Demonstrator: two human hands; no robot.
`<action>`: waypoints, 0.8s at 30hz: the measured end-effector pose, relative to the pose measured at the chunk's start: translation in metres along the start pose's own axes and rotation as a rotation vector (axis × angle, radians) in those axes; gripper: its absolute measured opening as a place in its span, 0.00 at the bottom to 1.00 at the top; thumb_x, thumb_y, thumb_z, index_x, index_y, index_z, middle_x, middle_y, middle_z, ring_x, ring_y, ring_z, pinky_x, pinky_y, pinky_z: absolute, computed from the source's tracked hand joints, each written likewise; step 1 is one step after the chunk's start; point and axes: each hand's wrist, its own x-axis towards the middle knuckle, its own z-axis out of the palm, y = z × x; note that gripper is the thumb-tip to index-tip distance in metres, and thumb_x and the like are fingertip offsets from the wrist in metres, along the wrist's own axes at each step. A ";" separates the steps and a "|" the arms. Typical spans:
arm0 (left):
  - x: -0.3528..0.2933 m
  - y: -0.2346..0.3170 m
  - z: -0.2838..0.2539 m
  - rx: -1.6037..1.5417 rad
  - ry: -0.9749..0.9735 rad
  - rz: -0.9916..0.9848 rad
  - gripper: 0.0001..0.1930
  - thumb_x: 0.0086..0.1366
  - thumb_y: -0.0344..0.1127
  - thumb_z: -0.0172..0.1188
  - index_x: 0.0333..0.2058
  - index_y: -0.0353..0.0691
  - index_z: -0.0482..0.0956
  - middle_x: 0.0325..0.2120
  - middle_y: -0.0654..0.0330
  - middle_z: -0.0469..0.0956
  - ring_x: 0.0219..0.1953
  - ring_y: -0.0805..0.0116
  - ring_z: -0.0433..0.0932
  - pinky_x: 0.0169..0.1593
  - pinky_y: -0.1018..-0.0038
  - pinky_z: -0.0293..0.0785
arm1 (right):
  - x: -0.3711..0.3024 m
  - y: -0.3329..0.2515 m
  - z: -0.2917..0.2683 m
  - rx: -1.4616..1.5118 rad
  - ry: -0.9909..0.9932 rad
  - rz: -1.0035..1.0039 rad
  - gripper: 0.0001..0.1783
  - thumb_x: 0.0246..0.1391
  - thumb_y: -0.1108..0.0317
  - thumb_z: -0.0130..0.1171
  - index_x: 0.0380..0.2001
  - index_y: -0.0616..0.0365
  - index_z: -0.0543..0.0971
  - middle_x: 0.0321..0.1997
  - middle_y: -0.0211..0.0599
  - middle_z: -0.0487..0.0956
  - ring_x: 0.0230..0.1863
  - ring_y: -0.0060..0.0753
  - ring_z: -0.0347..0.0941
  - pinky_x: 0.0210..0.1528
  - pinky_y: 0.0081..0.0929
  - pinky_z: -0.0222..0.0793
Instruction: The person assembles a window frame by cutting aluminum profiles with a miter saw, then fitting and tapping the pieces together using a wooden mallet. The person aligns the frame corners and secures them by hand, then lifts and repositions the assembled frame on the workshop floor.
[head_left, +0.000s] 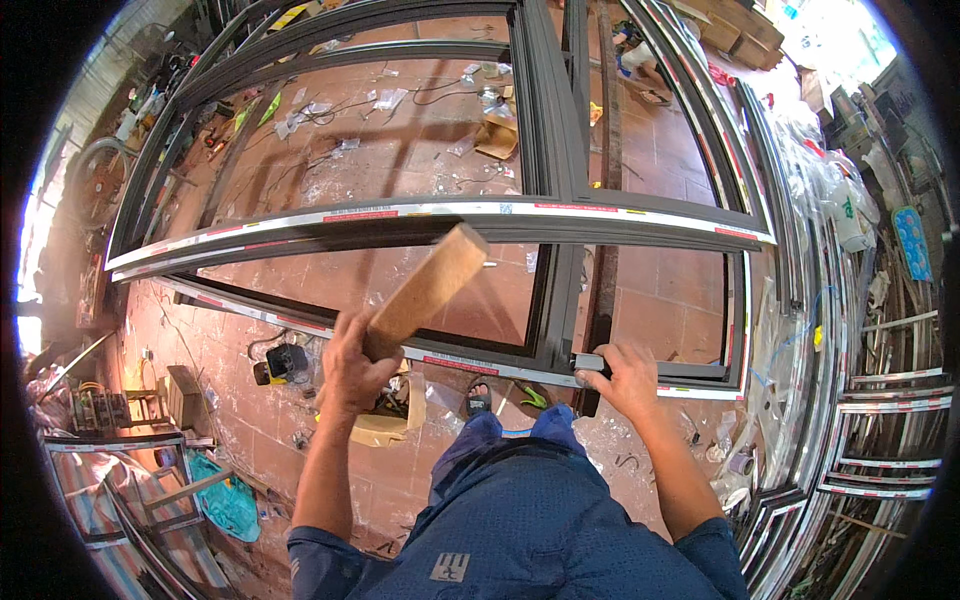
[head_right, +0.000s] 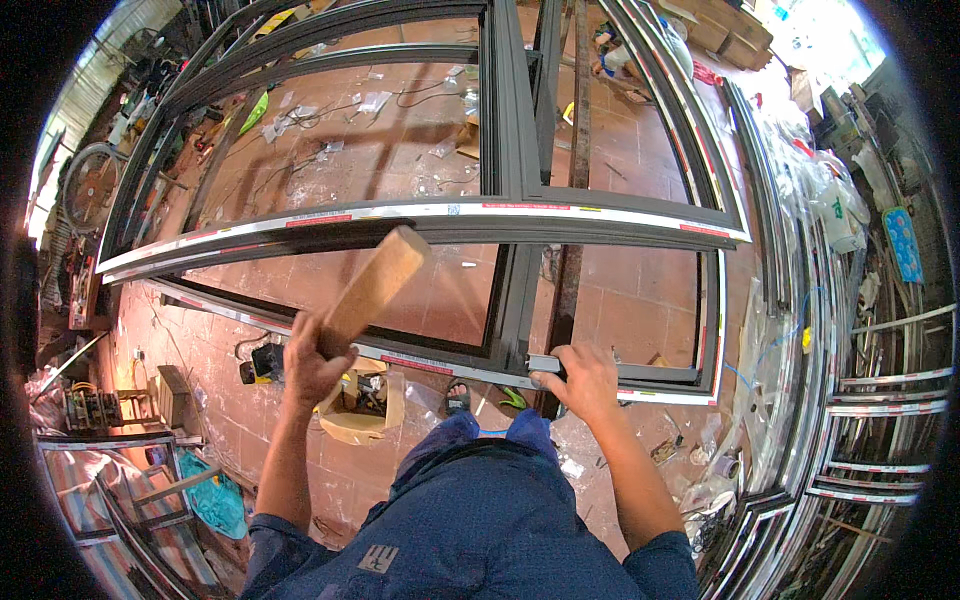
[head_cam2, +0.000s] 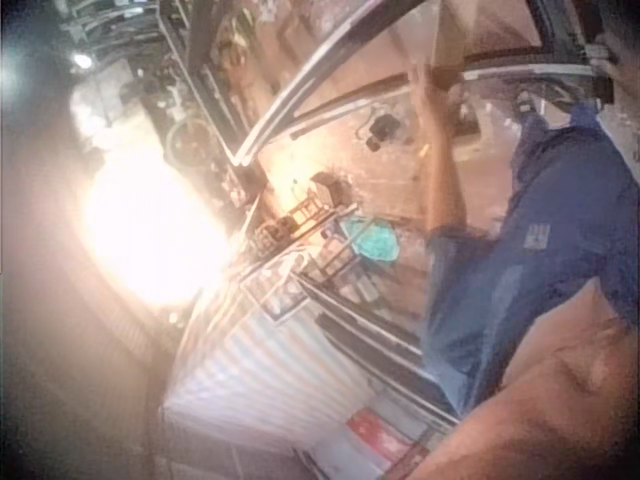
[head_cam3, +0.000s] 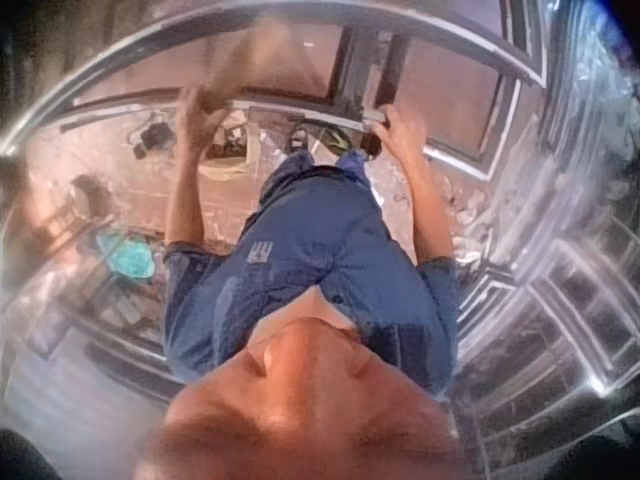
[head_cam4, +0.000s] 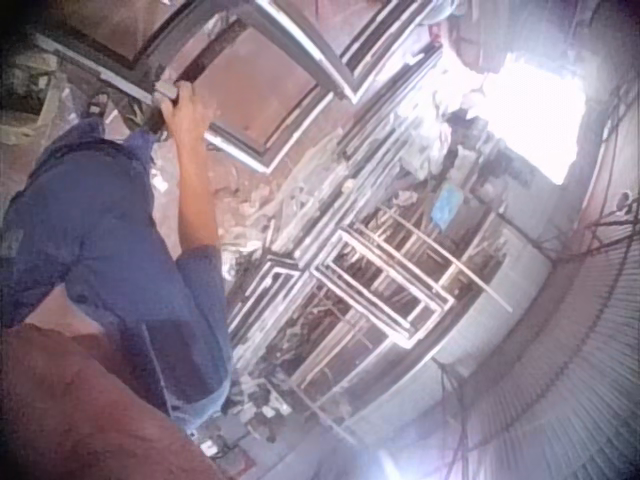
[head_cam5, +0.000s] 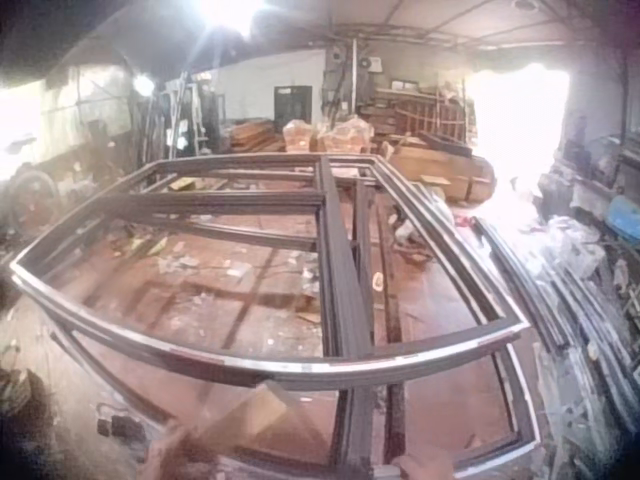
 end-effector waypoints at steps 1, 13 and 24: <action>0.010 0.008 -0.008 0.030 0.025 0.026 0.32 0.52 0.37 0.77 0.57 0.40 0.80 0.43 0.48 0.82 0.49 0.43 0.84 0.51 0.55 0.81 | -0.002 -0.001 -0.002 -0.008 0.025 0.011 0.25 0.53 0.41 0.74 0.39 0.52 0.86 0.37 0.41 0.82 0.43 0.52 0.81 0.46 0.48 0.76; 0.234 0.123 0.037 0.153 -0.146 0.296 0.29 0.57 0.50 0.74 0.53 0.39 0.81 0.44 0.42 0.86 0.51 0.39 0.84 0.53 0.51 0.78 | -0.006 0.012 -0.028 -0.037 0.197 -0.061 0.27 0.51 0.39 0.74 0.43 0.49 0.85 0.39 0.37 0.80 0.43 0.49 0.78 0.45 0.48 0.72; 0.113 0.166 0.057 -0.327 -0.250 0.520 0.48 0.53 0.57 0.82 0.68 0.40 0.75 0.61 0.43 0.80 0.64 0.41 0.77 0.68 0.52 0.71 | -0.060 -0.019 -0.212 1.122 1.095 0.198 0.35 0.71 0.31 0.53 0.56 0.54 0.71 0.40 0.34 0.72 0.40 0.34 0.73 0.46 0.40 0.75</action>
